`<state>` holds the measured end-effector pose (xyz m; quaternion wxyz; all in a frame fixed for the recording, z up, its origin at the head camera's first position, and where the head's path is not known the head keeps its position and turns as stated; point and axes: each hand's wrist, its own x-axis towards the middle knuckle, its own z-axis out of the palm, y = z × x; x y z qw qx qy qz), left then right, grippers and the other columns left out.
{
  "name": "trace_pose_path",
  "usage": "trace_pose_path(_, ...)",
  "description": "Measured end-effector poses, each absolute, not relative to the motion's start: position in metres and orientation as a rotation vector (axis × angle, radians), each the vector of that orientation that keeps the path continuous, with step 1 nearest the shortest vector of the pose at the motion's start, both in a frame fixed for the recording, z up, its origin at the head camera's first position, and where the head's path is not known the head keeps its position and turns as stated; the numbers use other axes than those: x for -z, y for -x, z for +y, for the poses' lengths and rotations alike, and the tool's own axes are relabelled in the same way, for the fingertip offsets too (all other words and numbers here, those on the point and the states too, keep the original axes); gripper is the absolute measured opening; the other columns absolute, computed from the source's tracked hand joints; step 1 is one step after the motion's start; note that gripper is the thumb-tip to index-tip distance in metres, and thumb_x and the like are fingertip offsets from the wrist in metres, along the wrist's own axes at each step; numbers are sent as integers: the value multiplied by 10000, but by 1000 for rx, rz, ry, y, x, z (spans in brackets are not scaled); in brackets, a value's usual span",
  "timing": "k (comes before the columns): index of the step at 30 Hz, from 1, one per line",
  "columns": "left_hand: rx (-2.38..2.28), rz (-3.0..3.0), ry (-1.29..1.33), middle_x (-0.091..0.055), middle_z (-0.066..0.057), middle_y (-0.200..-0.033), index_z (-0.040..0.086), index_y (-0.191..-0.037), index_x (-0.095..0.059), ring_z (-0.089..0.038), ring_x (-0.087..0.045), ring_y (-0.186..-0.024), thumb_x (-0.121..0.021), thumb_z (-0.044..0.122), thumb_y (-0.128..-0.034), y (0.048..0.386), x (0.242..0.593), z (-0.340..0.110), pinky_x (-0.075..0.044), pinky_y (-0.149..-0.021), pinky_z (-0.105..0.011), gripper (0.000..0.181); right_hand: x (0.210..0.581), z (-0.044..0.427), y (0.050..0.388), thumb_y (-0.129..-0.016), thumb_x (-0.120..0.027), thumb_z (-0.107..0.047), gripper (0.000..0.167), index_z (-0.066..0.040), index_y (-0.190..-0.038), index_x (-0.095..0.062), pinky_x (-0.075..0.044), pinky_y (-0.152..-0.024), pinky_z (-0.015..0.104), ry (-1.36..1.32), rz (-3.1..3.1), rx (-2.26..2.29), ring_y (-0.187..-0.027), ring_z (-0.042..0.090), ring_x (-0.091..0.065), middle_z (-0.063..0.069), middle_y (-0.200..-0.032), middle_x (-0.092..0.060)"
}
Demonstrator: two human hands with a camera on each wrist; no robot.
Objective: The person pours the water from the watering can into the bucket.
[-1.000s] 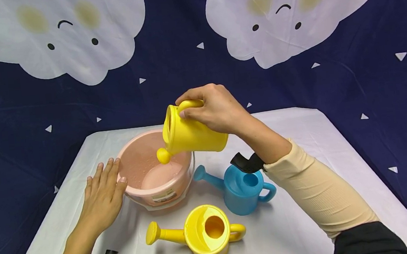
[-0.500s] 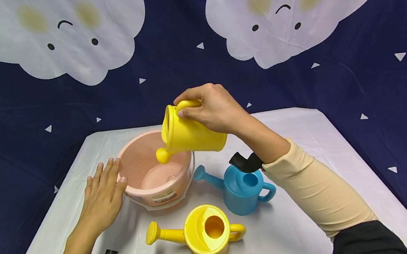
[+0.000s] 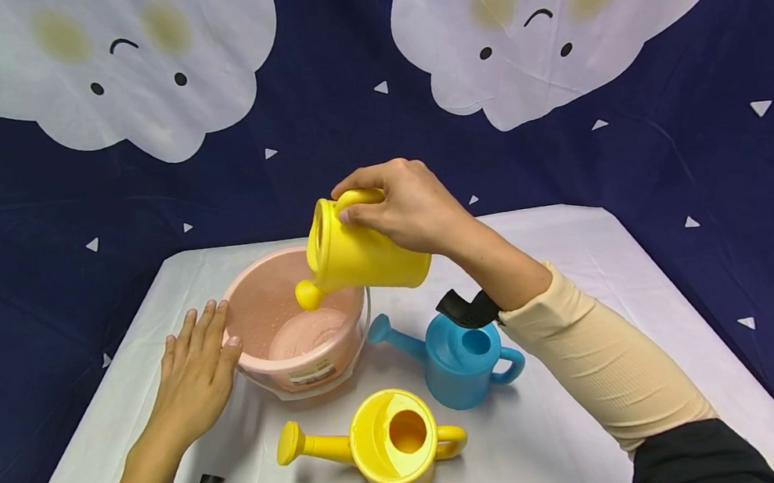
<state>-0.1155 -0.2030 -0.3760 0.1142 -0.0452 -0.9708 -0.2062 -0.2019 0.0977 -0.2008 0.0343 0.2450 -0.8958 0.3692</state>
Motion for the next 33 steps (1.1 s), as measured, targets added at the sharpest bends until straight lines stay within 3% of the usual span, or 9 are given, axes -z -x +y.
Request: trace_pose_path(33, 619, -2842, 133, -143, -153, -1589, 161, -1531, -119, -361, -2, -1480, -233, 441, -1023, 115, 376, -204, 22, -1141, -630, 591, 210, 110, 206, -852, -705, -253, 243, -183, -1084, -704, -529, -773, 293, -707, -2697, -1214, -847, 170, -609, 18, -1024, -698)
